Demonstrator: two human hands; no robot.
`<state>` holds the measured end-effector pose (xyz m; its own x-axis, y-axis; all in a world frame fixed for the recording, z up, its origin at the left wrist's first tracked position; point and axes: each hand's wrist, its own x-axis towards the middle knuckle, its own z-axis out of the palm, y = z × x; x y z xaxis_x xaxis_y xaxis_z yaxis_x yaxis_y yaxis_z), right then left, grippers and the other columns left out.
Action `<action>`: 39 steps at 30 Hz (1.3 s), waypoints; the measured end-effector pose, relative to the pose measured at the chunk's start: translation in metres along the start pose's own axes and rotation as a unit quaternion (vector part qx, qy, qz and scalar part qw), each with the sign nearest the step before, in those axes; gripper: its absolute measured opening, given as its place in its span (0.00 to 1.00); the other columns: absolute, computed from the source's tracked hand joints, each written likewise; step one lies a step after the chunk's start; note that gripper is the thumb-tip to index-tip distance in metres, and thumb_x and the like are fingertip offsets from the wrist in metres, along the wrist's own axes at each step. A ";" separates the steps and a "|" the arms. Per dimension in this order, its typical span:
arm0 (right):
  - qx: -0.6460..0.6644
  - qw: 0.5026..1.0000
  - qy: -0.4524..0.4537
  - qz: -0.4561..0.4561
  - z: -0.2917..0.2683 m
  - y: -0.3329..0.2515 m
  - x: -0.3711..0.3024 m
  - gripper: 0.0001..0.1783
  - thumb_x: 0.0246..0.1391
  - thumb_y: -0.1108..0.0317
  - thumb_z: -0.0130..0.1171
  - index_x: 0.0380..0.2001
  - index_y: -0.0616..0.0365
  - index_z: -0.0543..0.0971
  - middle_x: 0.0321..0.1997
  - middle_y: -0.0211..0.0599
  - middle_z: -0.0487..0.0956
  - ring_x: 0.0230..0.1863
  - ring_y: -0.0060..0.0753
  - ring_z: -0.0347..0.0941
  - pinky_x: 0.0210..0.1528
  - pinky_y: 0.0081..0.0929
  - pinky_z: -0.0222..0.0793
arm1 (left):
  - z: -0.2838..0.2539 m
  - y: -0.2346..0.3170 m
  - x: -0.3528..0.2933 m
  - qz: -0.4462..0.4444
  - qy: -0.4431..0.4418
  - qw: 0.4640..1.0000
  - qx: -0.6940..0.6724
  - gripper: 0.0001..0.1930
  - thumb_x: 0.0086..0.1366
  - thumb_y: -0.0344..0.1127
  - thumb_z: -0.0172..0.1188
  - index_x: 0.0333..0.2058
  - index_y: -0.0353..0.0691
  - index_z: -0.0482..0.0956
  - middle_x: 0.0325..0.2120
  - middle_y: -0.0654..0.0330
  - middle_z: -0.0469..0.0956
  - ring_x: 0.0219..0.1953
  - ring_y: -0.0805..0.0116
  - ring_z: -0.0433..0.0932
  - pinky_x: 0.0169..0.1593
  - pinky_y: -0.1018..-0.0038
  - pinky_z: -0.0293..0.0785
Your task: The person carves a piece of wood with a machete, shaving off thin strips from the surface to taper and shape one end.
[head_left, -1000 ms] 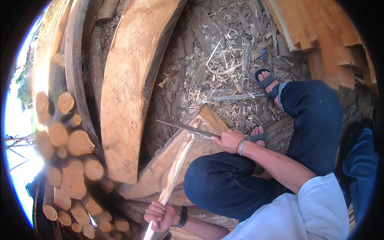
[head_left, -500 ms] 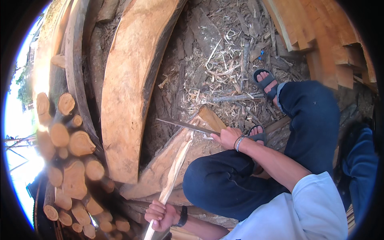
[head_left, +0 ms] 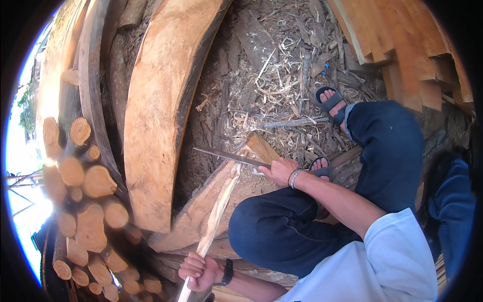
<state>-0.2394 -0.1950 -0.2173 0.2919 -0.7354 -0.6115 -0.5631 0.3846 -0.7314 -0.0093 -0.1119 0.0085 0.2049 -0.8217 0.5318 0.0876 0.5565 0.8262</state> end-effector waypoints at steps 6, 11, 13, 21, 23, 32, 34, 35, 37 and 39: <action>0.015 1.000 0.006 -0.003 0.014 -0.006 -0.011 0.40 0.63 0.37 0.38 0.28 0.64 0.83 0.30 0.56 0.81 0.37 0.58 0.79 0.43 0.49 0.74 | -0.002 0.001 -0.001 0.003 0.025 1.000 0.017 0.15 0.53 0.35 0.51 0.14 0.48 0.55 0.07 0.69 0.49 0.11 0.77 0.46 0.21 0.76 0.45; 0.006 1.000 0.007 0.004 0.005 -0.002 -0.003 0.40 0.63 0.37 0.38 0.28 0.65 0.83 0.30 0.57 0.81 0.37 0.58 0.79 0.43 0.49 0.74 | -0.008 0.001 -0.001 -0.001 0.032 0.999 0.001 0.15 0.52 0.35 0.51 0.13 0.48 0.54 0.07 0.69 0.49 0.10 0.77 0.45 0.21 0.76 0.44; 0.006 1.000 -0.012 0.014 -0.004 -0.006 0.002 0.37 0.63 0.38 0.39 0.32 0.64 0.83 0.34 0.57 0.81 0.40 0.57 0.79 0.45 0.48 0.74 | -0.008 0.001 -0.001 -0.004 0.034 0.999 0.003 0.15 0.52 0.35 0.51 0.13 0.48 0.55 0.07 0.69 0.49 0.10 0.77 0.45 0.21 0.76 0.44; -0.001 1.000 -0.017 0.026 0.002 -0.005 -0.022 0.38 0.64 0.39 0.37 0.31 0.64 0.83 0.32 0.57 0.81 0.39 0.57 0.79 0.44 0.48 0.74 | -0.010 0.001 -0.001 0.002 0.038 0.999 -0.013 0.14 0.51 0.35 0.51 0.14 0.47 0.55 0.07 0.68 0.50 0.11 0.77 0.45 0.21 0.76 0.44; -0.016 0.999 -0.010 0.029 0.003 -0.002 -0.017 0.38 0.64 0.39 0.37 0.31 0.64 0.83 0.33 0.57 0.81 0.40 0.57 0.79 0.45 0.49 0.74 | -0.012 0.003 0.000 -0.007 0.028 0.999 -0.013 0.14 0.51 0.35 0.51 0.14 0.47 0.55 0.07 0.68 0.51 0.11 0.77 0.46 0.21 0.76 0.45; 0.059 0.997 0.046 0.036 0.023 0.011 0.005 0.40 0.64 0.40 0.38 0.26 0.68 0.82 0.26 0.64 0.79 0.35 0.64 0.78 0.43 0.51 0.73 | -0.004 -0.001 0.002 -0.007 0.032 0.999 -0.017 0.14 0.52 0.34 0.50 0.14 0.47 0.55 0.07 0.68 0.50 0.11 0.77 0.46 0.22 0.76 0.47; 0.044 0.998 0.014 0.032 0.021 0.008 -0.010 0.40 0.64 0.39 0.38 0.27 0.68 0.82 0.29 0.63 0.80 0.36 0.62 0.79 0.43 0.50 0.74 | -0.015 0.001 0.003 -0.010 0.052 0.998 -0.030 0.14 0.52 0.34 0.51 0.14 0.47 0.55 0.07 0.68 0.50 0.11 0.77 0.46 0.22 0.76 0.47; 0.037 0.999 -0.001 0.031 0.017 0.006 -0.016 0.40 0.64 0.39 0.38 0.28 0.68 0.82 0.30 0.62 0.80 0.36 0.61 0.79 0.43 0.50 0.74 | -0.018 0.001 0.002 -0.010 0.054 0.998 -0.034 0.14 0.52 0.34 0.51 0.14 0.48 0.55 0.07 0.68 0.50 0.11 0.77 0.46 0.22 0.76 0.46; 0.031 0.999 0.006 0.015 0.013 0.004 -0.019 0.41 0.64 0.39 0.37 0.25 0.69 0.82 0.26 0.62 0.79 0.33 0.62 0.79 0.41 0.49 0.75 | -0.026 0.002 0.000 -0.010 0.059 0.997 -0.039 0.14 0.51 0.34 0.51 0.14 0.48 0.55 0.07 0.68 0.50 0.11 0.77 0.45 0.22 0.76 0.46; 0.024 1.000 -0.006 0.009 0.007 0.000 -0.022 0.41 0.64 0.39 0.37 0.25 0.69 0.82 0.26 0.62 0.79 0.33 0.62 0.79 0.41 0.50 0.75 | -0.030 0.003 -0.004 -0.010 0.073 0.996 -0.041 0.14 0.51 0.34 0.51 0.14 0.48 0.55 0.07 0.69 0.50 0.11 0.77 0.45 0.22 0.76 0.46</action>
<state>-0.2403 -0.1754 -0.2056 0.2913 -0.7213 -0.6284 -0.5303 0.4249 -0.7336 0.0193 -0.1031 0.0031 0.3415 -0.8094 0.4777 0.1714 0.5534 0.8151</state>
